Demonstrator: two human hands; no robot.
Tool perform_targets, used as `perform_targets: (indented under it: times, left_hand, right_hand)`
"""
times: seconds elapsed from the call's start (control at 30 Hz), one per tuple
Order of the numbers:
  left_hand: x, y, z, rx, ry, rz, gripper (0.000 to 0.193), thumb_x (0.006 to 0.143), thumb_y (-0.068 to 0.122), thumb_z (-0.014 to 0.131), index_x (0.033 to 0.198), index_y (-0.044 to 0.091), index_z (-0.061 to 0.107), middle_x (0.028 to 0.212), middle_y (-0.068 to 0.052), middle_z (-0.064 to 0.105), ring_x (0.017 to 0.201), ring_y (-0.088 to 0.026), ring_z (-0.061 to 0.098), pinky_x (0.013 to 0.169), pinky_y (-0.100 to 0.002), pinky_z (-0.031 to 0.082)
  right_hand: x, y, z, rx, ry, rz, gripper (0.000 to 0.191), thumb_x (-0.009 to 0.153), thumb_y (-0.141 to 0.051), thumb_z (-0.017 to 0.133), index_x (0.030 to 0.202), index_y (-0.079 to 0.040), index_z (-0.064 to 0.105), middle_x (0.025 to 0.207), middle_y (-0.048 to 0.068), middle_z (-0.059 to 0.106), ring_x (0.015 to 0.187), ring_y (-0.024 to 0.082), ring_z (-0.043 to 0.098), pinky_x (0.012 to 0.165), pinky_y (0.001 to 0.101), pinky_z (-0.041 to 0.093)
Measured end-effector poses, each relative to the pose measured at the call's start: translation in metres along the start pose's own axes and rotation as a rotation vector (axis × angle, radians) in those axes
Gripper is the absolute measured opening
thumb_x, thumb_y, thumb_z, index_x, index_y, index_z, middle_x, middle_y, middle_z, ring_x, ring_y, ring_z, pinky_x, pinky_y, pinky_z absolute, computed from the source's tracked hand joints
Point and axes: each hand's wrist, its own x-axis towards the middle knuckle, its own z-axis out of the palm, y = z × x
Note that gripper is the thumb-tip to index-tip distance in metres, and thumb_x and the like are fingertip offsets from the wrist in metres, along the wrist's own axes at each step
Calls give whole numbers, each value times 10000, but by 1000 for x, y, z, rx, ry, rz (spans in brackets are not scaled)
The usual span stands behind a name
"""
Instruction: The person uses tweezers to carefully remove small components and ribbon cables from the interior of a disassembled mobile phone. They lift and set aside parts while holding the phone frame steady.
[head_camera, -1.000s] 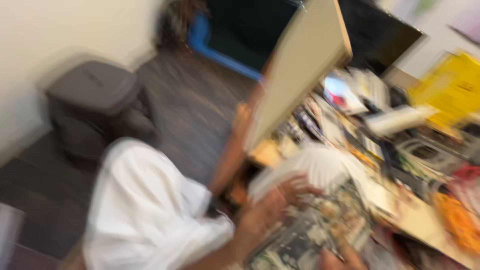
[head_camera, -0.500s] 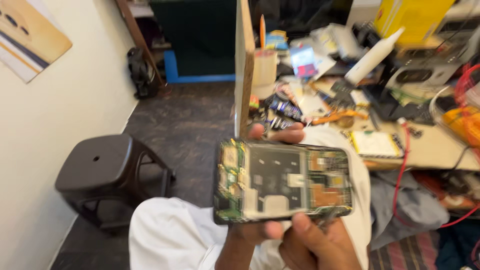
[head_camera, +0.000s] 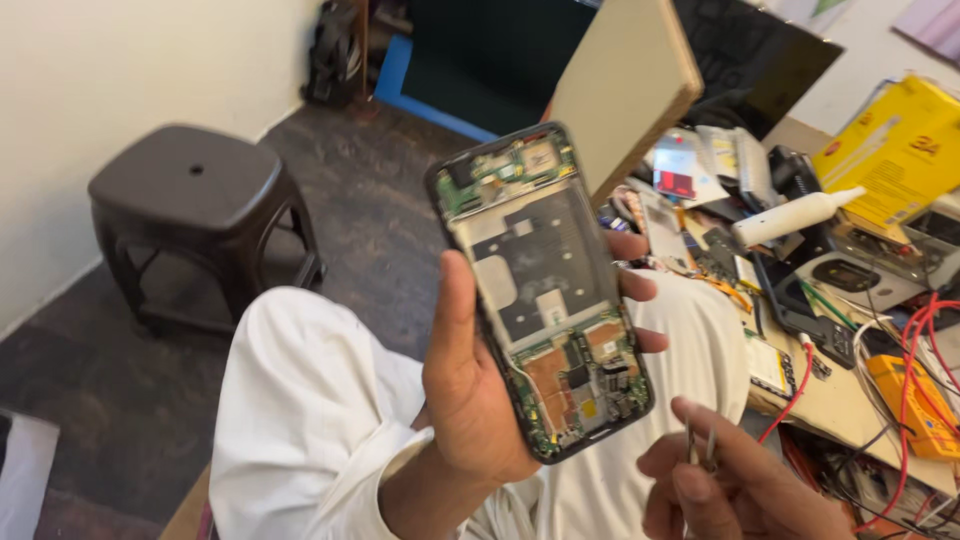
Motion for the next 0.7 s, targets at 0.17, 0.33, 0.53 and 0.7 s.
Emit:
perform_targets:
  times: [0.17,0.33,0.53,0.7]
  left_hand:
    - [-11,24,22,146,115,52,778,1145,608,279,1555,-50,347,1369,-249,485,1210,-294,528,1032,-465,525]
    - [-18,43,35,239,147,111,782,1114,614,305,1538,-43,332,1413,-252,447,1213,-283,499,1044,-434,483]
    - [-27,41,41,460,93,159,864,1133,661,426,1579,-65,286,1480,-268,391,1255,-273,477,1069,-414,432]
    - [-30,38,47,581,106,137,947,1105,718,486,1550,-90,273,1486,-270,376,1252,-266,470,1072,-404,427]
  right_hand:
    - [-6,-23,10,-136,-59,57,565,918,-72,733,1442,14,540,821,134,780,669,132,781,653,277,621]
    - [-13,-42,25,-47,-89,302,497,913,-18,774,1363,23,568,749,163,773,651,162,742,596,281,591]
    - [3,-84,56,-119,76,186,430,872,-18,796,1282,37,675,735,97,761,641,45,665,580,165,484]
    - [28,-106,93,-222,300,94,358,791,14,823,1128,39,704,686,27,643,600,1,542,560,151,374]
